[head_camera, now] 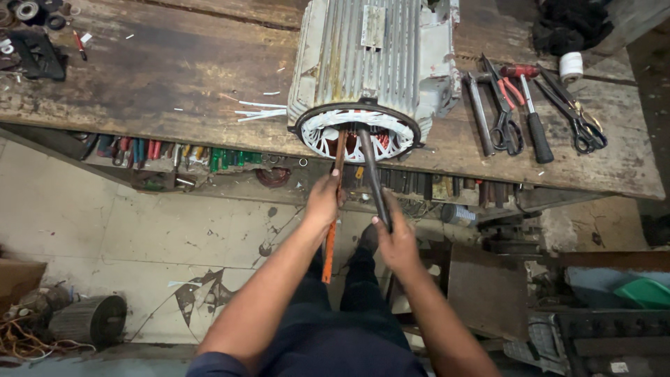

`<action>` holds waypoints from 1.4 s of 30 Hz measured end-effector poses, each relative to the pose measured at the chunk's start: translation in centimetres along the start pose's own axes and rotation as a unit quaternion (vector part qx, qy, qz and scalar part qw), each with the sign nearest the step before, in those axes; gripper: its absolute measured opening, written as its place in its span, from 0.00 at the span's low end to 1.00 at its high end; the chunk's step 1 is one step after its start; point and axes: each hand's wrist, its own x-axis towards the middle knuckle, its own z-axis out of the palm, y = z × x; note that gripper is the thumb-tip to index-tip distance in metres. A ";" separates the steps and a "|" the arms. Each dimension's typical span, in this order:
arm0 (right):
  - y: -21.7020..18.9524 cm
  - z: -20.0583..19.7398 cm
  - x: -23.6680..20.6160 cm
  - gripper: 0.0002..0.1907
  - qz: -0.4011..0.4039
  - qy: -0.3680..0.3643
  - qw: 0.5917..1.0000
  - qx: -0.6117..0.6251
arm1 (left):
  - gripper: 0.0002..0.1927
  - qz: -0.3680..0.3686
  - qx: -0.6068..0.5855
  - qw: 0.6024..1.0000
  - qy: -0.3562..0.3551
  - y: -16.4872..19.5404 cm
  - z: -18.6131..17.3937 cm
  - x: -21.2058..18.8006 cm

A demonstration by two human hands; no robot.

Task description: The person repositions an electric motor stator housing on a workbench, then uses a flat file and a metal rod to file and scrape inside the stator slots, working around the winding. They rotate the housing partway through and continue filing the slots from another side.

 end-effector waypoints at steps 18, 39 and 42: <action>0.8 -0.6 -0.3 0.28 -0.218 0.044 0.975 -0.023 | 0.17 0.206 0.089 0.975 -0.009 -2.5 -0.1 -1.8; -1.0 0.1 0.8 0.29 -0.289 0.093 0.950 -0.079 | 0.19 0.014 -0.052 0.998 -0.038 -1.1 -0.5 -0.2; -1.3 0.8 1.9 0.28 -0.150 0.023 0.988 -0.042 | 0.20 -0.008 -0.031 0.999 -0.021 -0.4 -0.1 0.2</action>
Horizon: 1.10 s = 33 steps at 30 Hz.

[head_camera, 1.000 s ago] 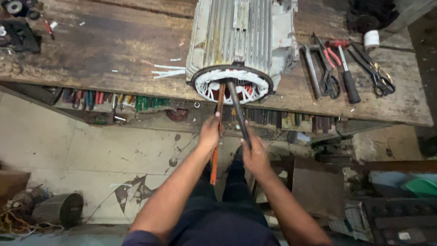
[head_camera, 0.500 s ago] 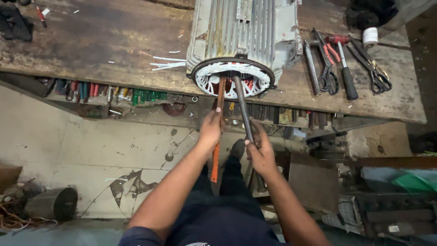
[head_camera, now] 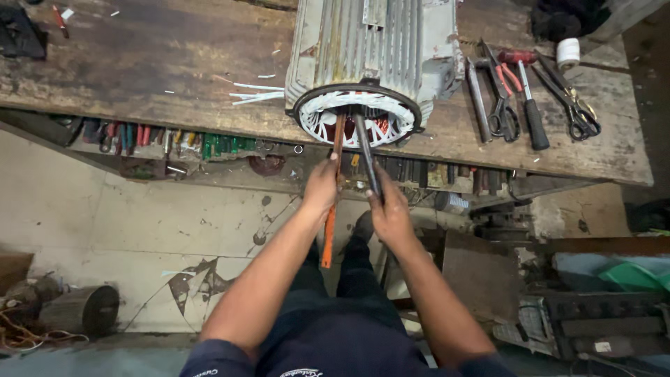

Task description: The person repositions an electric motor stator housing on a workbench, then uses a flat file and a metal rod to file and scrape inside the stator slots, working around the winding. They rotate the housing partway through and continue filing the slots from another side.

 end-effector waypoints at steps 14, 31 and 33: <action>-0.3 0.4 3.9 0.28 -0.001 0.035 0.999 -0.013 | 0.21 -0.011 -0.039 0.999 -0.019 3.9 2.0 1.3; 0.3 -0.8 5.1 0.28 0.005 0.006 0.994 0.108 | 0.22 0.021 0.059 0.998 0.013 3.5 1.9 1.3; 0.0 -1.8 3.3 0.30 0.087 0.006 0.977 0.194 | 0.18 0.088 0.121 0.988 0.034 2.4 1.5 0.1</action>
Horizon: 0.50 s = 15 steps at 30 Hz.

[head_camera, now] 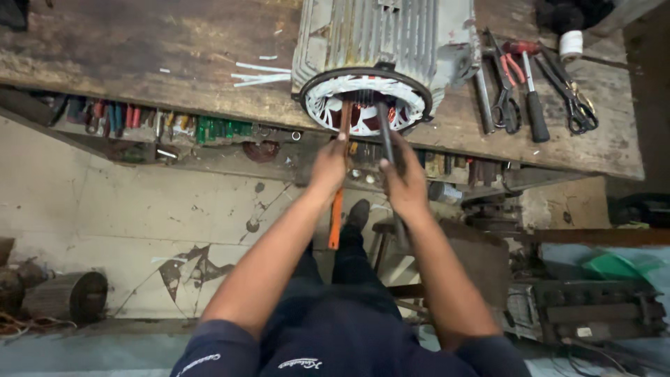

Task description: The person repositions an electric motor stator housing on a workbench, then uses a flat file and a metal rod to file and scrape inside the stator slots, working around the winding. They rotate the housing partway through and continue filing the slots from another side.

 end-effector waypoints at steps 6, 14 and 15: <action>-0.2 -1.5 -3.9 0.31 0.082 0.014 0.996 0.032 | 0.22 -0.055 -0.072 0.995 -0.032 -3.1 -0.2 -3.4; 0.4 -1.5 -4.8 0.30 0.038 0.004 0.999 0.011 | 0.19 -0.103 -0.119 0.987 -0.027 -3.8 -0.3 -2.6; 0.4 -1.5 -4.9 0.30 0.043 0.003 0.999 0.014 | 0.18 -0.117 -0.131 0.984 -0.021 -3.9 -0.3 -2.5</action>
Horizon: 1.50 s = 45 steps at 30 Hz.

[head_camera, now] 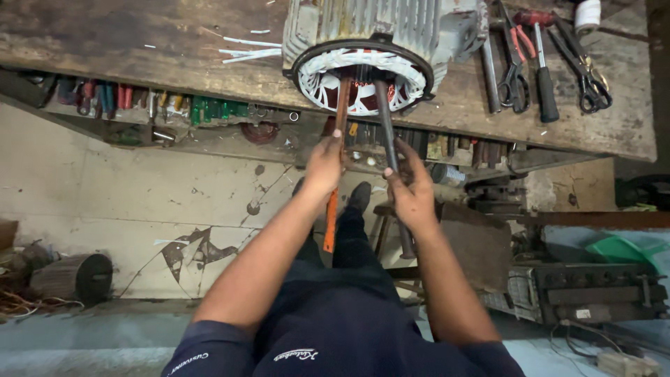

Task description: The person repositions an electric motor stator housing on a workbench, then uses a flat file and a metal rod to file and scrape inside the stator slots, working around the winding. They rotate the housing partway through and continue filing the slots from another side.

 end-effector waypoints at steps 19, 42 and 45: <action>-1.7 3.5 6.7 0.27 -0.072 0.023 0.980 -0.186 | 0.23 0.011 0.021 1.000 -0.007 5.2 1.9 3.2; 1.0 0.8 2.3 0.31 -0.023 0.005 0.999 0.030 | 0.15 0.038 0.022 0.999 -0.003 0.9 0.9 -1.2; 0.7 0.3 1.6 0.30 0.029 0.002 0.998 0.054 | 0.20 0.003 0.031 0.999 0.011 0.9 1.3 -0.8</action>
